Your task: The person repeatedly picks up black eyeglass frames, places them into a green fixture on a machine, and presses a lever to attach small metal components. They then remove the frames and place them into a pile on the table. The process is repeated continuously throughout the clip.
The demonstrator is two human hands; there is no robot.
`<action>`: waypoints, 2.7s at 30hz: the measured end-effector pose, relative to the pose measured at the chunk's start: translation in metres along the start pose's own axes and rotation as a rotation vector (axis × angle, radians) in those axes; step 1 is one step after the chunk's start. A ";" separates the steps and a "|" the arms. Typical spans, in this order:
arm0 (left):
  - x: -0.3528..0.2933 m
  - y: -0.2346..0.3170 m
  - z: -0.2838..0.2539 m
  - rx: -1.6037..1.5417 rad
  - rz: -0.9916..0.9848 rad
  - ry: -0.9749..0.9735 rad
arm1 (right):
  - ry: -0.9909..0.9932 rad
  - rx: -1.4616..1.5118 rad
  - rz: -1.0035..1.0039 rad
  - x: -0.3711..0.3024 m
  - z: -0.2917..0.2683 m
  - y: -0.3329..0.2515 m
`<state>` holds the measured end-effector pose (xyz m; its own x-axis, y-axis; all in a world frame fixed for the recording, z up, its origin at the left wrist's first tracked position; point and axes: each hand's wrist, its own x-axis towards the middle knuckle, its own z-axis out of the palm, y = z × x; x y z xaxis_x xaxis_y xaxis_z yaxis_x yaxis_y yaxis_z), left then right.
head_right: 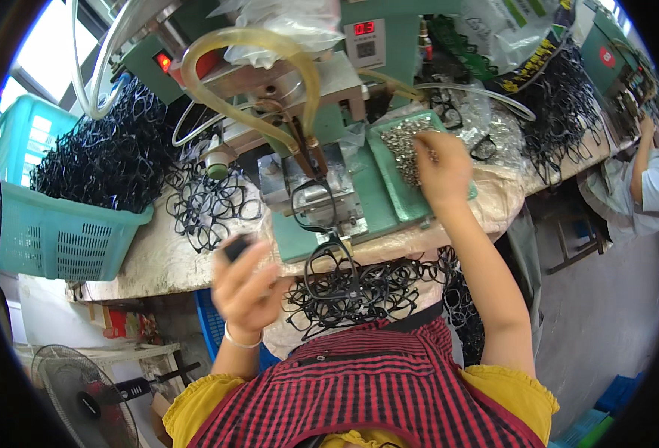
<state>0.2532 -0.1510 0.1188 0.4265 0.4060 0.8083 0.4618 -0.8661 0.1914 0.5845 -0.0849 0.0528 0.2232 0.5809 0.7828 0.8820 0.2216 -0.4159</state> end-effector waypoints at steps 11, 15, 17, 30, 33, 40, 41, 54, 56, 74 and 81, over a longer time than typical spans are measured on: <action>0.008 -0.129 -0.047 0.586 -0.429 -0.127 | 0.030 0.847 0.753 -0.004 0.026 -0.025; -0.050 -0.193 0.007 0.791 -0.435 -0.333 | -0.087 0.799 0.724 -0.003 0.023 -0.037; -0.064 -0.210 0.013 0.657 -0.575 -0.224 | -0.140 0.602 0.701 -0.011 0.003 -0.035; -0.019 -0.140 0.012 -1.239 -1.037 0.590 | -0.178 0.572 0.257 0.017 -0.044 -0.098; -0.024 -0.124 0.038 -1.436 -1.305 0.612 | -0.155 0.734 0.375 0.029 0.005 -0.110; -0.049 -0.074 0.043 -1.315 -1.367 0.534 | -0.149 0.951 0.561 0.013 0.003 -0.123; -0.038 -0.073 0.037 -1.238 -1.185 0.564 | -0.168 0.969 0.552 0.016 0.004 -0.124; 0.092 0.014 -0.009 -1.075 -0.623 0.112 | -0.366 0.945 0.453 0.025 -0.030 -0.136; 0.081 0.025 0.003 -1.503 -0.987 -0.266 | -0.341 0.663 0.212 0.027 -0.029 -0.106; 0.014 0.013 0.044 -1.632 -1.278 -0.526 | -0.299 -0.161 -0.163 0.007 0.015 -0.001; -0.006 -0.039 -0.057 -0.173 -0.908 0.651 | -0.112 0.069 0.180 -0.009 -0.012 0.000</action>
<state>0.1886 -0.1364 0.1383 -0.5217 0.7200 0.4576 0.2589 -0.3775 0.8891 0.5875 -0.0990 0.0512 0.3238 0.6983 0.6384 0.8007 0.1572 -0.5781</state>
